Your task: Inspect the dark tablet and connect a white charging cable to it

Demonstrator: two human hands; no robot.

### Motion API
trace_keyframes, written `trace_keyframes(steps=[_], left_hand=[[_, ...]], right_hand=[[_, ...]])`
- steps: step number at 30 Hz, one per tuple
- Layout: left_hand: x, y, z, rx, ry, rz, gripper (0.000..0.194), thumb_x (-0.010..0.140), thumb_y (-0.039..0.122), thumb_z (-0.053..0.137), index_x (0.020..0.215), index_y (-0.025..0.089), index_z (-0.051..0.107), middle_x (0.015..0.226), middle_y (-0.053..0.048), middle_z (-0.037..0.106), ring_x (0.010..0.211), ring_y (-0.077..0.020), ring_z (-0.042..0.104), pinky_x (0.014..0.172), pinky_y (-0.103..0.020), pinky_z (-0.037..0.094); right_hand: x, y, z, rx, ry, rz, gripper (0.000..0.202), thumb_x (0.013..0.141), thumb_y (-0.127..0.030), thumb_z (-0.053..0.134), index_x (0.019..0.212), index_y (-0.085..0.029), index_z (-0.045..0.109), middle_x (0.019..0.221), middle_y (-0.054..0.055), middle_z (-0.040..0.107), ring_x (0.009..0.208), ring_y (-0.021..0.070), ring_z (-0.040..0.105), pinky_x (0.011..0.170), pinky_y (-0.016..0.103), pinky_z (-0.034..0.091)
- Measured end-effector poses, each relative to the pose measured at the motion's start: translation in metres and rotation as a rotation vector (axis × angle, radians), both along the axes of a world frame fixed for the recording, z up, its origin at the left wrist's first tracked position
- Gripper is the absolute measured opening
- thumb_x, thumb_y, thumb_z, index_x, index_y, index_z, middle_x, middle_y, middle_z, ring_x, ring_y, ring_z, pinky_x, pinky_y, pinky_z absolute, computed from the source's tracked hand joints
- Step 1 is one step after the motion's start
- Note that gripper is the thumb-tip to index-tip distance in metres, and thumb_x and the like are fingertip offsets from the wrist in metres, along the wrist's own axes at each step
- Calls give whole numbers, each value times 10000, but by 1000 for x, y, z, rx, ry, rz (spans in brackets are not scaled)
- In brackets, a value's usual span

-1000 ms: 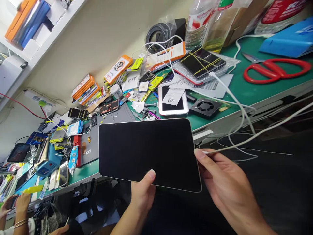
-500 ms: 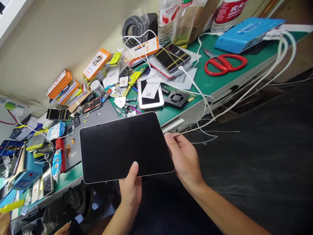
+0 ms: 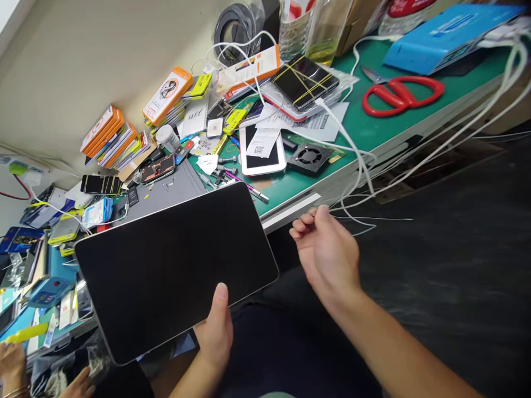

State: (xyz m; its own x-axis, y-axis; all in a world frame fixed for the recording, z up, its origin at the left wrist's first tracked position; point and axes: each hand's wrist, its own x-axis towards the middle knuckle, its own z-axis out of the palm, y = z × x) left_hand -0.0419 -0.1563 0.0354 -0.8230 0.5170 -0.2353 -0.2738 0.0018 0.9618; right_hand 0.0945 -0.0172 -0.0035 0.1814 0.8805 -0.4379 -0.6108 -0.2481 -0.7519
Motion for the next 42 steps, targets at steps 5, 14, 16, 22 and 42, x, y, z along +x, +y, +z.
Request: trace_keyframes(steps=[5,14,16,22,42], left_hand=[[-17,-31,14,22,-10,19,633,628,307,1052,1214,383,824,1278,3,828,1387,-347,671,1207,-466,545],[-9,-135,60,-118,-237,90,697,716,409,980,1377,397,757,1155,-20,862,1235,-402,760,1122,-506,619],[-2,-156,65,-109,-293,109,665,691,379,990,1324,350,788,997,-36,877,1043,-404,827,1041,-522,666],[20,-195,64,-4,-512,-56,547,618,283,979,1138,207,830,837,-84,852,654,-307,813,605,-368,687],[-32,-203,-11,-330,157,-234,593,965,757,545,795,219,729,685,-33,597,686,-201,599,732,-331,552]], right_hand=[[23,1,-11,-78,29,229,564,630,-612,920,933,-192,696,798,-2,654,667,107,575,551,209,483],[49,-37,-19,-15,-252,861,635,686,-706,909,1002,-159,840,784,90,780,569,147,626,440,223,476],[44,-43,2,251,-190,857,581,779,-688,869,1187,-279,813,1024,68,821,858,195,756,687,270,626],[5,-59,73,849,102,1057,878,526,-758,957,1322,-449,755,1475,-10,707,1504,293,555,1284,497,389],[34,-178,12,510,-274,576,245,705,-478,995,754,-322,813,713,23,733,636,222,716,661,448,663]])
